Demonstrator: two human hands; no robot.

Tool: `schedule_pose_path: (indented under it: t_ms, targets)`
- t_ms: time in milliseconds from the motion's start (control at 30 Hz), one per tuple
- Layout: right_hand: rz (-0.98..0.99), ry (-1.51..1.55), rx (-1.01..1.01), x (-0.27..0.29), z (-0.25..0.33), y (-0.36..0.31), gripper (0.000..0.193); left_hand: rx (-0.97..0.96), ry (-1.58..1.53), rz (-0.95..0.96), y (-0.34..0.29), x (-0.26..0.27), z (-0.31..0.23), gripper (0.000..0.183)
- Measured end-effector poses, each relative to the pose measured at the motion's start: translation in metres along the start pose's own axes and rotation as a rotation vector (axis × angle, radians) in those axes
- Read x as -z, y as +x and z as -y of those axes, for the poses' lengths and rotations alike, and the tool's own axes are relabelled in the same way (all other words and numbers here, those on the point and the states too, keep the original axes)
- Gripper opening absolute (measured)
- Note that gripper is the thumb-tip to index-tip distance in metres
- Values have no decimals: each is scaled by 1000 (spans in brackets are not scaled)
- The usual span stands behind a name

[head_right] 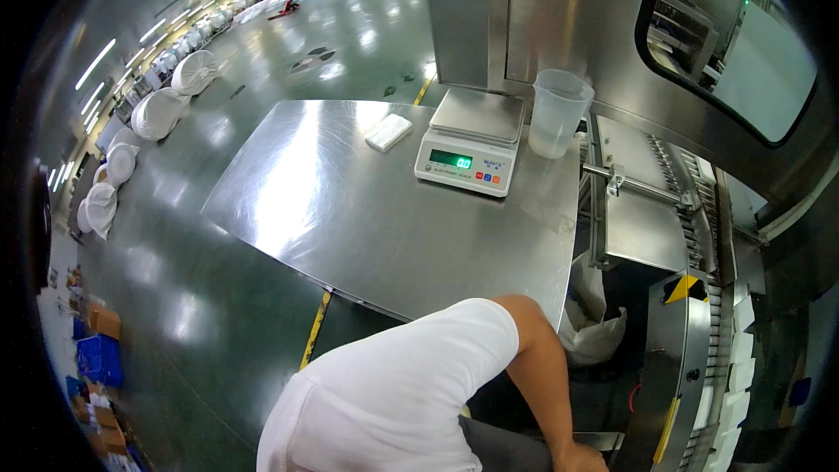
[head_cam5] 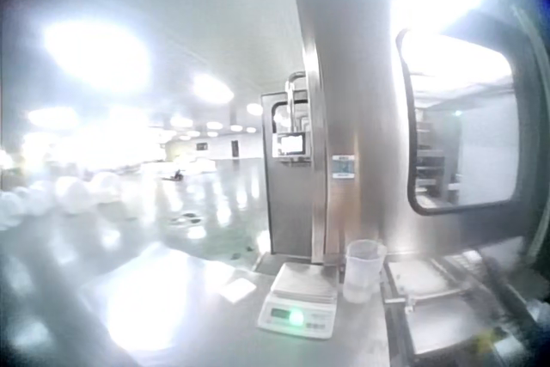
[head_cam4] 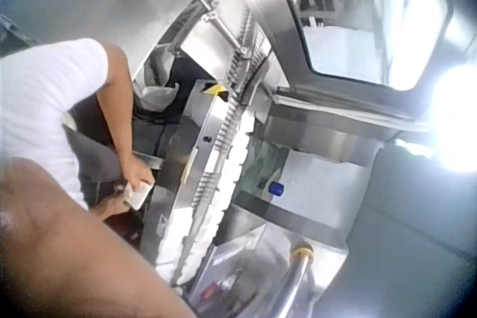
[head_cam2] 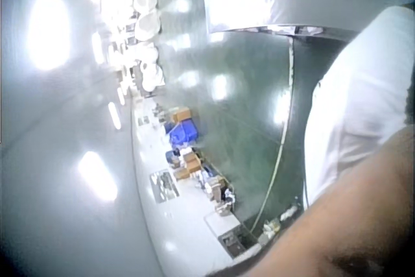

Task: The person picks up a white rectangular bar from a conveyor belt, handles it with both hands, and then places it back onto the machinery. They check the weight of an item on an industrial scale and return to the conveyor to continue checking the bars.

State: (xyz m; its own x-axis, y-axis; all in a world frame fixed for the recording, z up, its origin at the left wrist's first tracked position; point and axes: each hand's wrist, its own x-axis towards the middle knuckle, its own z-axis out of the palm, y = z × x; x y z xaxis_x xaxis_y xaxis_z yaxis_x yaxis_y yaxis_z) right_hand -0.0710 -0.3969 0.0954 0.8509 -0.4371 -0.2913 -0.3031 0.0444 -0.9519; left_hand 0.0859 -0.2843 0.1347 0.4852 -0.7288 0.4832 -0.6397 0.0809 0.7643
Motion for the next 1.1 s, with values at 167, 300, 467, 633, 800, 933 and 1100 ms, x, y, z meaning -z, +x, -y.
schedule_pose_path:
  t_ms: [167,300,467,633,800,933,1100]
  targets:
    - [-71,59,50,27,-7,-8,48,262,-235,71,-2,3,-24,51]
    - [-86,-35,155,11,35,-34,43,353,-300,3,-21,44,-58,40]
    - [-40,189,183,-3,52,-53,38,485,-481,145,-18,63,-69,35]
    - [-48,253,60,-6,66,-82,18,487,-391,248,-15,64,-90,37]
    - [12,280,97,-2,67,-91,24,560,-596,313,-14,65,-96,44]
    - [52,320,123,2,63,-96,25,605,-637,338,-14,60,-102,45]
    - [73,206,243,-6,61,-92,53,623,-647,314,-19,64,-101,45]
